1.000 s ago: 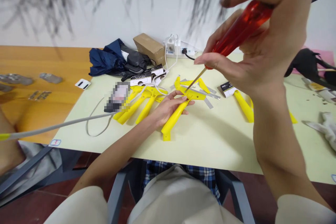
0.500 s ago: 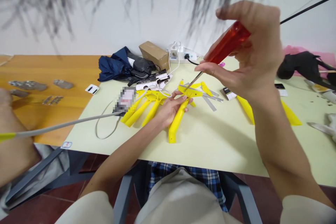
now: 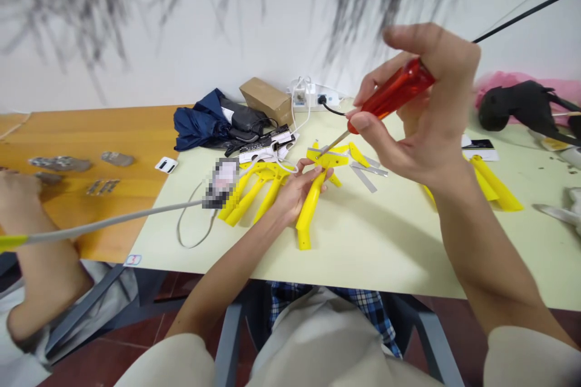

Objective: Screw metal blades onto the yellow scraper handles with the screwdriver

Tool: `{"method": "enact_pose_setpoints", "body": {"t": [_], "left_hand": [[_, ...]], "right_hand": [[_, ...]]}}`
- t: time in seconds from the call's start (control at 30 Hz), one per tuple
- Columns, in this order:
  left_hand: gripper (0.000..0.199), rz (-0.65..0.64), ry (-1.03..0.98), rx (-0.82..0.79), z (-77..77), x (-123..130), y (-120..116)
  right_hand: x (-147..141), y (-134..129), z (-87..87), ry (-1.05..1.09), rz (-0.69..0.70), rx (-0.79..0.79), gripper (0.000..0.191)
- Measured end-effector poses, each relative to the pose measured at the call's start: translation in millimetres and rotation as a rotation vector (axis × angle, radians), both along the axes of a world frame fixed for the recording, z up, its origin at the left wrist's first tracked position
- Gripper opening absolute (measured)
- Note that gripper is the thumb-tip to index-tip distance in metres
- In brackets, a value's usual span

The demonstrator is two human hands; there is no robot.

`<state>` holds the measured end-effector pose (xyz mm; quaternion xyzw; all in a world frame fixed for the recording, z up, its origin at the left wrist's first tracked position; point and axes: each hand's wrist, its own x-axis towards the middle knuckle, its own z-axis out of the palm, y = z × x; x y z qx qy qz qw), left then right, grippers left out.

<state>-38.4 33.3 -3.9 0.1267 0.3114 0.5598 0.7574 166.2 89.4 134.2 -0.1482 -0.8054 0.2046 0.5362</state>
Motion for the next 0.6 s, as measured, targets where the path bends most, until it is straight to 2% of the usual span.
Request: {"method": "enact_pose_setpoints", "body": {"t": [0.07,0.17,0.23,0.33,0.43,0.5,0.6], "left_hand": [[0.048,0.002,-0.010,-0.011,0.7,-2,1],[0.048,0.028,-0.039,-0.037,0.2,-6,5],[0.047,0.050,-0.063,-0.045,-1.2,-9,8],[0.046,0.080,-0.099,-0.032,-4.6,-11,11],[0.043,0.100,-0.104,-0.038,-8.5,-11,13],[0.041,0.100,-0.094,-0.057,-10.9,-10,14],[0.041,0.098,-0.101,-0.084,-13.4,-9,16]], "right_hand": [[-3,-2,3.1,-0.047,0.052,0.067,0.070],[-10,0,8.3,-0.102,0.138,-0.029,0.066],[-18,5,12.0,-0.086,0.117,-0.054,0.060],[-33,17,17.1,-0.017,0.034,0.035,0.048],[-50,27,18.6,-0.008,-0.088,0.134,0.045],[-57,28,16.8,-0.036,-0.143,0.143,0.046],[-60,23,11.1,-0.112,-0.041,0.038,0.048]]}}
